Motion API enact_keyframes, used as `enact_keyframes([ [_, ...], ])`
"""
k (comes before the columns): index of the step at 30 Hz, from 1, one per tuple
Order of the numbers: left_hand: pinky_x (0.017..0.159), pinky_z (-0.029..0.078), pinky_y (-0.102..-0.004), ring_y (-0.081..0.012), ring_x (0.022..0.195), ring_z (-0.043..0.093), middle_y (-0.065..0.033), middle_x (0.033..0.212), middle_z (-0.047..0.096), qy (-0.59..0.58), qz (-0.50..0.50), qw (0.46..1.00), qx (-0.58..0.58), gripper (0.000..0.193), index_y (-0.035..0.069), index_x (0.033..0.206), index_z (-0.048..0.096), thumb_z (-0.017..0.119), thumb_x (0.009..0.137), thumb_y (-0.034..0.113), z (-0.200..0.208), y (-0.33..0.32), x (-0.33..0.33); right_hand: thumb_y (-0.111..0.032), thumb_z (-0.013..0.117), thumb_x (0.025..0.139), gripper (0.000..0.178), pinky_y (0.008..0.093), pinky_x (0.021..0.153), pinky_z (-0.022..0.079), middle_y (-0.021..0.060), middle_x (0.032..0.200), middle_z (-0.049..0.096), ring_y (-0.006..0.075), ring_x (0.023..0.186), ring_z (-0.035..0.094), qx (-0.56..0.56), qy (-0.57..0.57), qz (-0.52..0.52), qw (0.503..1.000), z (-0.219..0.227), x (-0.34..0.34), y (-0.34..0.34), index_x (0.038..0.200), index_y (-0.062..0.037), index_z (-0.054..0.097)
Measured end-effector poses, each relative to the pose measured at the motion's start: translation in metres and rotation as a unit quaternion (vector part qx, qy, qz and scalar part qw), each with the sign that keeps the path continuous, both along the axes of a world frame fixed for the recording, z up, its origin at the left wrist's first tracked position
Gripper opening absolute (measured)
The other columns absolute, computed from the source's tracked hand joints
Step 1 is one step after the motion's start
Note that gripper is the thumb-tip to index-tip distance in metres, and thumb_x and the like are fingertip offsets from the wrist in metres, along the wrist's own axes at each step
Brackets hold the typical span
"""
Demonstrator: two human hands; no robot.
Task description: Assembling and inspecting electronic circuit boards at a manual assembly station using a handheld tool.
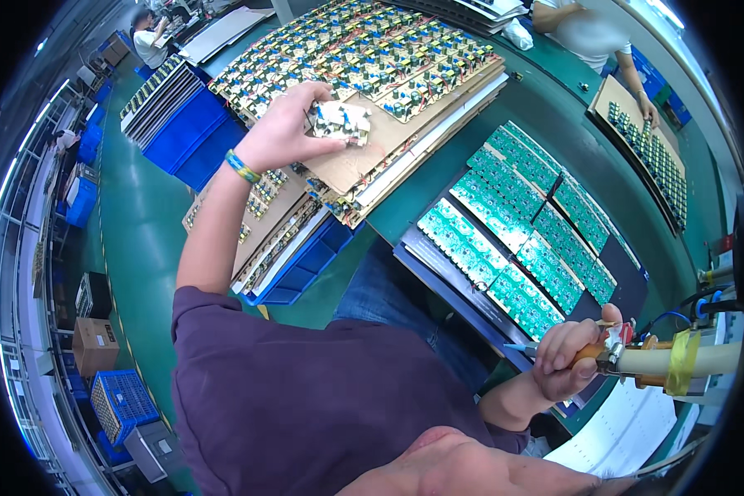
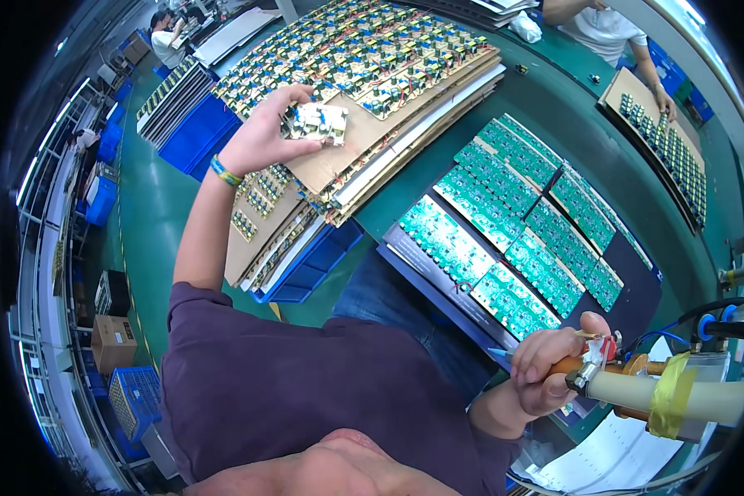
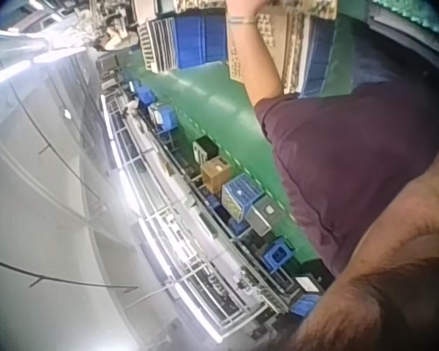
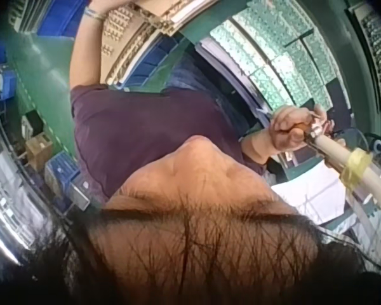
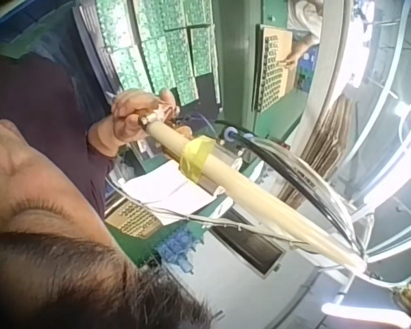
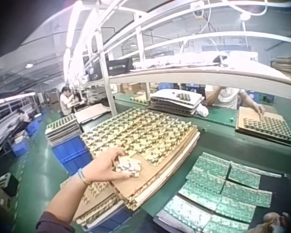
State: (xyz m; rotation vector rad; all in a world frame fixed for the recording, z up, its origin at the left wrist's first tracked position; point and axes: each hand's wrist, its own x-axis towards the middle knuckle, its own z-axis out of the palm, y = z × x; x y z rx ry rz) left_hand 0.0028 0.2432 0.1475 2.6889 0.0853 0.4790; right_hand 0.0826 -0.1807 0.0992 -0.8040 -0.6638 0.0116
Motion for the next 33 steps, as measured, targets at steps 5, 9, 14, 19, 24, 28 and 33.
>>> enact_keyframes([
  [5, 0.108, 0.028, -0.0436, -0.0355, 0.125, 0.042, -0.0211, 0.127, 0.05, -0.078, 0.171, 0.948, 0.257, 0.058, -0.001, 0.097, 0.055, 0.073, 0.07, 0.047, -0.018, -0.019, 0.006, -0.031, 0.071, 0.083, 0.072, 0.0211, 0.031, 0.035, 0.0021, 0.053, 0.047, 0.0091, 0.036, 0.041, 0.003, -0.002, 0.01, 1.0, 0.0, -0.002, 0.001, 0.13, 0.0065, 0.031],
  [9, 0.112, 0.015, -0.05, -0.0375, 0.132, 0.035, -0.0256, 0.133, 0.046, -0.024, 0.228, 0.922, 0.313, 0.072, -0.003, 0.099, 0.058, 0.062, 0.073, 0.064, -0.023, -0.024, 0.01, -0.03, 0.07, 0.084, 0.071, 0.021, 0.031, 0.035, 0.002, 0.053, 0.047, 0.0092, 0.036, 0.04, 0.0, -0.011, 0.012, 1.0, 0.0, -0.001, 0.001, 0.13, 0.0063, 0.031],
  [14, 0.113, 0.012, -0.0509, -0.0369, 0.135, 0.03, -0.0262, 0.134, 0.044, 0.04, 0.166, 0.937, 0.304, 0.075, -0.003, 0.101, 0.06, 0.058, 0.074, 0.067, -0.012, -0.036, -0.003, -0.031, 0.07, 0.084, 0.071, 0.0209, 0.032, 0.034, 0.0016, 0.053, 0.046, 0.0089, 0.036, 0.04, 0.0, -0.009, 0.009, 1.0, -0.003, 0.0, -0.002, 0.13, 0.0066, 0.032],
  [19, 0.113, 0.018, -0.0483, -0.0365, 0.136, 0.028, -0.0188, 0.143, 0.037, 0.065, 0.058, 0.958, 0.273, 0.056, 0.007, 0.112, 0.055, 0.071, 0.073, 0.044, 0.017, -0.02, -0.011, -0.032, 0.07, 0.083, 0.072, 0.0209, 0.031, 0.034, 0.0014, 0.053, 0.045, 0.0089, 0.036, 0.04, -0.007, -0.008, -0.007, 1.0, -0.004, 0.002, -0.001, 0.13, 0.0068, 0.032],
  [24, 0.113, 0.02, -0.0485, -0.0356, 0.137, 0.027, -0.0129, 0.147, 0.032, 0.09, -0.131, 0.955, 0.25, 0.068, 0.018, 0.131, 0.048, 0.073, 0.068, 0.017, 0.034, -0.002, 0.014, -0.032, 0.07, 0.084, 0.071, 0.0211, 0.031, 0.035, 0.0013, 0.053, 0.045, 0.009, 0.036, 0.04, -0.011, -0.01, -0.006, 1.0, -0.005, 0.003, 0.001, 0.13, 0.0068, 0.032],
  [28, 0.113, 0.02, -0.0496, -0.035, 0.137, 0.027, -0.0114, 0.148, 0.031, 0.148, -0.2, 0.931, 0.267, 0.07, 0.022, 0.133, 0.048, 0.07, 0.067, 0.011, 0.036, 0.01, 0.028, -0.032, 0.069, 0.084, 0.07, 0.0213, 0.031, 0.035, 0.0014, 0.053, 0.045, 0.0089, 0.036, 0.04, -0.023, -0.017, -0.017, 0.999, -0.003, 0.001, 0.003, 0.13, 0.0065, 0.032],
  [33, 0.112, 0.022, -0.0494, -0.0335, 0.136, 0.03, -0.0102, 0.144, 0.037, 0.149, -0.208, 0.917, 0.305, 0.065, 0.021, 0.129, 0.049, 0.073, 0.069, 0.021, 0.042, 0.006, 0.039, -0.032, 0.07, 0.083, 0.071, 0.0215, 0.031, 0.035, 0.0011, 0.053, 0.045, 0.0087, 0.036, 0.039, -0.022, -0.007, -0.027, 0.999, -0.002, 0.002, 0.005, 0.13, 0.0059, 0.032],
])
